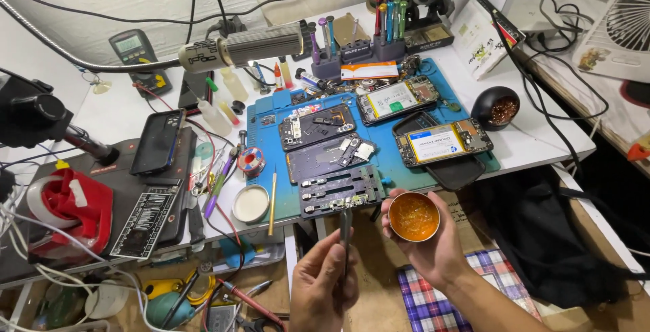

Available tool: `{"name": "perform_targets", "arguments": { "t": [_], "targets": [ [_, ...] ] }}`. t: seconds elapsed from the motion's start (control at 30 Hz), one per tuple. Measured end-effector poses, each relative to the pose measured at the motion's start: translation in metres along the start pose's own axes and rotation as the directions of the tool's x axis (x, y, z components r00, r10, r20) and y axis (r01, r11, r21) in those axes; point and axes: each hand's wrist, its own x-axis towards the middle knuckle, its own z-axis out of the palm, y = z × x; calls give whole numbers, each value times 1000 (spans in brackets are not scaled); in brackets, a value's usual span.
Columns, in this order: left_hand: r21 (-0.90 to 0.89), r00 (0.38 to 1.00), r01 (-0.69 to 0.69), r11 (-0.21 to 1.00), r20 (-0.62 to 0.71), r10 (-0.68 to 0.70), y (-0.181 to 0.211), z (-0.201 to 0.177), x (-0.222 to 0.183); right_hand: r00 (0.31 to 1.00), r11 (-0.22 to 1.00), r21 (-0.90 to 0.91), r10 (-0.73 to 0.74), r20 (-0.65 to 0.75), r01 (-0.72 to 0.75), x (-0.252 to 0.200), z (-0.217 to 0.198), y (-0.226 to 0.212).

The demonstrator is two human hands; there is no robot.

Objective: Applying flux to a mobile phone motherboard and inspecting it with a probe and tweezers.

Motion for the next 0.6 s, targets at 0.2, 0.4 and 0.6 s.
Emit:
{"name": "perform_targets", "arguments": {
  "t": [0.2, 0.4, 0.6],
  "targets": [
    [-79, 983, -180, 981, -40, 177, 45, -12, 3, 1000, 999, -38, -27, 8, 27, 5, -5, 7],
    [613, 293, -756, -230, 631, 718, 62, -67, 52, 997, 995, -73, -69, -35, 67, 6, 2, 11],
    [554, 264, -745, -371, 757, 598, 35, -93, 39, 984, 985, -56, -157, 87, 162, 7, 8, 10]
  ]
}}
